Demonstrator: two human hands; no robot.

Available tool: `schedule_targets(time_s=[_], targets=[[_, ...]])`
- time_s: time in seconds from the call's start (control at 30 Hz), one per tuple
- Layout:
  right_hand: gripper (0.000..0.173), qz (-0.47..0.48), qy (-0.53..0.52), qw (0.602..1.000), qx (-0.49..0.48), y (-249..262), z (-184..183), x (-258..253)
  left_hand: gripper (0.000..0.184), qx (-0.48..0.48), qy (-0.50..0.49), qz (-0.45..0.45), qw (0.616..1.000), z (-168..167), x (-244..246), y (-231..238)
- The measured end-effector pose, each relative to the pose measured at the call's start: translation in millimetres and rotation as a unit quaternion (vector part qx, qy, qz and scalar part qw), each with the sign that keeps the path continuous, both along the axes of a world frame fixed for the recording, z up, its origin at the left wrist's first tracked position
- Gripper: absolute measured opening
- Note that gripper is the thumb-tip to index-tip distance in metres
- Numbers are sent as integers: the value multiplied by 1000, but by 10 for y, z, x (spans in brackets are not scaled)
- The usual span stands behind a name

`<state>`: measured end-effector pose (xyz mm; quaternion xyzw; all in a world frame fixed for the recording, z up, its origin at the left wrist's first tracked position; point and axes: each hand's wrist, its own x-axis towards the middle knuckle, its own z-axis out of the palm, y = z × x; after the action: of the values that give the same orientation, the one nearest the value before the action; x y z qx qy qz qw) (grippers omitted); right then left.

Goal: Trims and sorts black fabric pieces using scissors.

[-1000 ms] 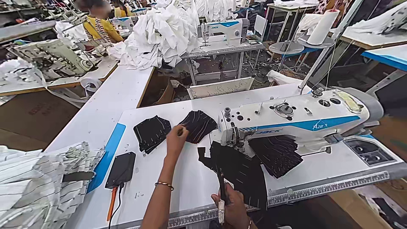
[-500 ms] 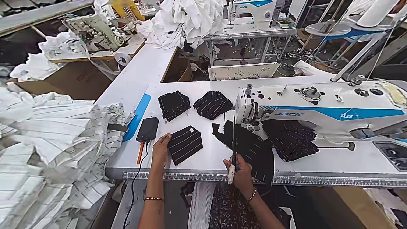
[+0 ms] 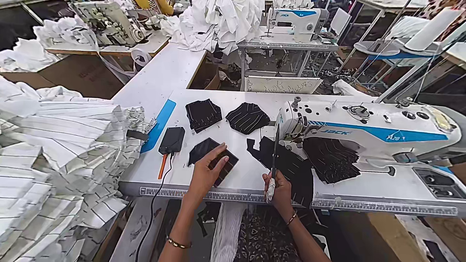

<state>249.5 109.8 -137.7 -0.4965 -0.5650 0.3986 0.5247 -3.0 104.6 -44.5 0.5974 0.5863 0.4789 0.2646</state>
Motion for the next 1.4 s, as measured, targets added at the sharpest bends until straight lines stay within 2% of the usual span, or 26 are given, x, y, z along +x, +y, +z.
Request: schedule_targets(time_s=[0.1, 0.2, 0.27, 0.4, 0.47, 0.57, 0.67, 0.77, 0.83, 0.9, 0.97, 1.07, 1.17, 1.3, 1.4], targets=[[20, 11, 2, 1000, -21, 6, 31, 17, 34, -32, -10, 36, 999, -332, -75, -35], [20, 22, -7, 999, -39, 8, 60, 19, 37, -70, 42, 19, 996, -593, -176, -120], [20, 28, -20, 998, -53, 16, 94, 16, 40, -72, 71, 20, 995, -674, -216, -189], [21, 48, -58, 994, -79, -5, 187, 18, 38, -23, 104, 119, 987, -791, -245, -335], [20, 83, -90, 989, -81, -47, 253, -18, 40, -39, 131, 77, 988, -881, -262, -405], [31, 168, -180, 967, -69, -95, 300, -140, 33, -44, 156, -10, 987, -960, -224, -390], [36, 217, -281, 934, -49, -135, 340, -378, 28, -35, 120, -56, 991, -934, -200, -289], [37, 235, -369, 897, -71, -227, 462, -628, 31, -17, 78, -29, 996, -971, -181, -260], [33, 214, -402, 886, -88, -296, 489, -724, 31, 19, 79, 47, 996, -1015, -126, -341], [30, 186, -409, 891, -64, -348, 443, -755, 25, 62, 102, 139, 983, -1055, -55, -482], [28, 167, -400, 901, -14, -383, 371, -752, 24, 86, 126, 171, 973, -1145, -10, -649], [29, 167, -400, 901, 29, -387, 332, -736, 27, 116, 157, 149, 969, -1321, 43, -812], [29, 165, -410, 896, 50, -398, 303, -723, 29, 116, 181, 152, 965, -1343, 77, -825], [26, 135, -384, 910, 79, -383, 233, -727, 30, 114, 183, 154, 964, -1348, 93, -802], [23, 124, -351, 926, 63, -349, 203, -731, 30, 111, 182, 157, 964, -1346, 103, -814]])
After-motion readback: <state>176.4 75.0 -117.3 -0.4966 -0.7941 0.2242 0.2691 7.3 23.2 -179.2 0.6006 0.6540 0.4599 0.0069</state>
